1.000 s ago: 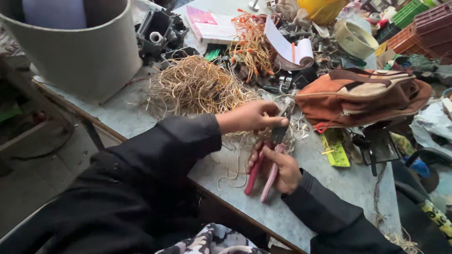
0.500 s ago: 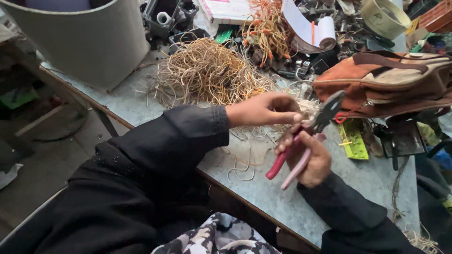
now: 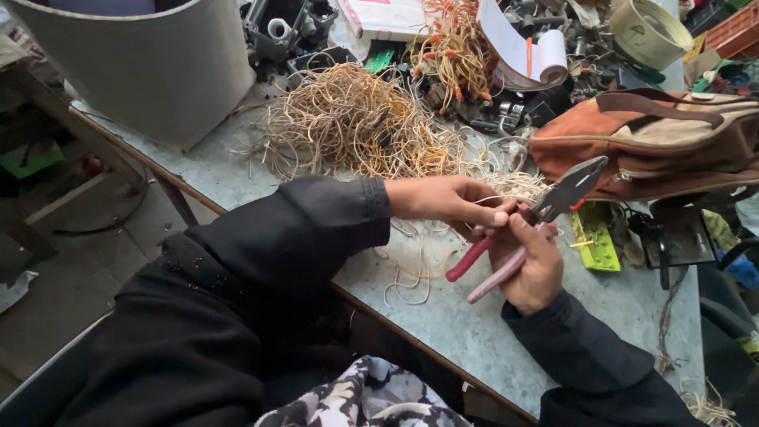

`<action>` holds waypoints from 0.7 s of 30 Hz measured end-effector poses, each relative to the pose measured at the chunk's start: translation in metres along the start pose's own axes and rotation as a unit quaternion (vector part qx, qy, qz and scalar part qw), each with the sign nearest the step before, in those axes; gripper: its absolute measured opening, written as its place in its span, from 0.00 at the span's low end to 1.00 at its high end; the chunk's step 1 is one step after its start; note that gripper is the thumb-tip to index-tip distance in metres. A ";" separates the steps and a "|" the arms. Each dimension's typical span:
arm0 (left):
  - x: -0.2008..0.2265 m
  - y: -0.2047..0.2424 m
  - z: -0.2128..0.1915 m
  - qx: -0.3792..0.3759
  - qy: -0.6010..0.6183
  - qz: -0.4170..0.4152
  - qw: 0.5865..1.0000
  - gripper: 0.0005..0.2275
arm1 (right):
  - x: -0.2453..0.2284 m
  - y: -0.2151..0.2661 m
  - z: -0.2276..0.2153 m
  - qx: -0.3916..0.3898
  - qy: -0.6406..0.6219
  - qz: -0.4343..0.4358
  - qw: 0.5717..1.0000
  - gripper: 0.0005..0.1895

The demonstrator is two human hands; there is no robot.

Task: The person repeatedly picks up thin wire strands from a pile on a workbench and cuts them with red-handled pliers. The cut pieces are dropped back onto the table. The task continues throughout the clip.

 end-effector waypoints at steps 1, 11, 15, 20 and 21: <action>0.002 0.001 -0.001 0.005 0.002 -0.006 1.000 0.22 | 0.000 -0.001 0.000 0.006 0.003 0.007 1.000 0.07; 0.003 0.004 -0.008 0.007 -0.029 -0.020 0.999 0.19 | 0.001 -0.003 0.000 0.009 0.063 0.009 0.998 0.08; -0.005 0.002 -0.016 0.037 0.062 -0.049 0.996 0.17 | 0.002 -0.002 0.000 0.008 0.056 0.008 0.998 0.07; -0.014 0.003 -0.018 -0.004 0.024 -0.022 0.999 0.15 | 0.001 -0.001 0.003 0.013 0.052 0.008 0.999 0.07; -0.015 0.003 -0.018 -0.013 0.016 -0.017 1.000 0.16 | 0.001 0.000 0.003 0.019 0.059 0.010 0.998 0.07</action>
Point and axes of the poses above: each hand's wrist, its own y-axis away from the middle knuckle, its own z-axis out of the palm, x = y × z, the point moved 2 cm from there along -y, towards the middle knuckle, and after that the axes turned 12 degrees about z, right-handed, at the moved point
